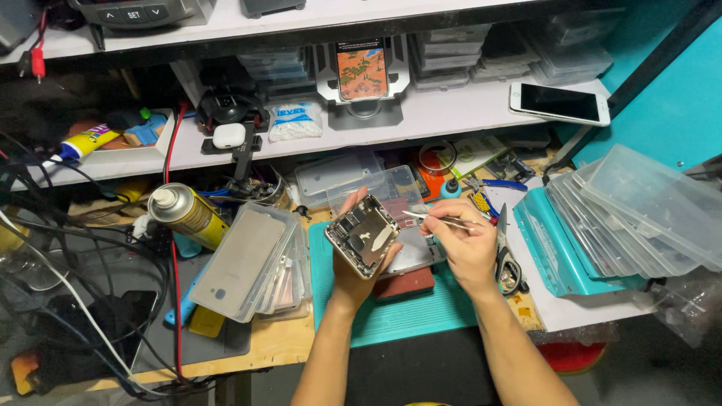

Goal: The person disassembles a smartphone at a repair bench, using a small screwdriver to remove screws and pry open the back cover, then works on the internal components and reassembles the phone by aligning the rear housing and pressing it back into place.

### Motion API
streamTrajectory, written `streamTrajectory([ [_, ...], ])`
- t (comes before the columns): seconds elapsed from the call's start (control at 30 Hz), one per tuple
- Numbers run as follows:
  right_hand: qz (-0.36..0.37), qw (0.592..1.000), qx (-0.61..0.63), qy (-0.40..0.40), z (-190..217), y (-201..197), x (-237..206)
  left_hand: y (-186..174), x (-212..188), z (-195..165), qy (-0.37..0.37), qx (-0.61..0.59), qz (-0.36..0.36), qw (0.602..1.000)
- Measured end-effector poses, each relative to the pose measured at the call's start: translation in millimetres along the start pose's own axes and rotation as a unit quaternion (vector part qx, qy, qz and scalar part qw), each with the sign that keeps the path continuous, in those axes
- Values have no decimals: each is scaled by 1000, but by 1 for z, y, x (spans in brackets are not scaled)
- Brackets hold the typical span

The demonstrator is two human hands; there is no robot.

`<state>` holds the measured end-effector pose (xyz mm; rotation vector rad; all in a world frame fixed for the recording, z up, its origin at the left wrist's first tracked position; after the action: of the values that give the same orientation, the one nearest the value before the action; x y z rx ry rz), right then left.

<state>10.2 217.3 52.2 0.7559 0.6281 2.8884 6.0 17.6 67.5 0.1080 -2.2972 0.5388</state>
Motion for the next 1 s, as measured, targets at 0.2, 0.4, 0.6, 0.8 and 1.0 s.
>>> streamTrajectory([
  [0.2,43,997,-69,3,19,34,-1,1,2,-9,7,53,6,999],
  [0.4,91,945,-265,-169,41,59,-3,0,1,-14,-24,-3,-16,1000],
  [0.6,94,912,-335,-217,48,72,-4,0,4,-25,25,29,-20,999],
  [0.8,129,902,-353,-212,49,73,-2,0,2,-25,22,10,2,1000],
  [1.0,142,907,-356,-173,43,70,3,3,0,-21,29,23,-15,999],
])
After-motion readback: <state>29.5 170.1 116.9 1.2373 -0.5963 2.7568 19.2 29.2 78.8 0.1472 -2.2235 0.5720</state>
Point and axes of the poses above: each hand's wrist, its own x-axis towards the middle knuckle, its own y-axis out of the palm, z = x × y, the point moved 5 cm from there along x, towards the middle knuckle, and after that the axes turned 14 degrees about x, right-handed, at the moved point
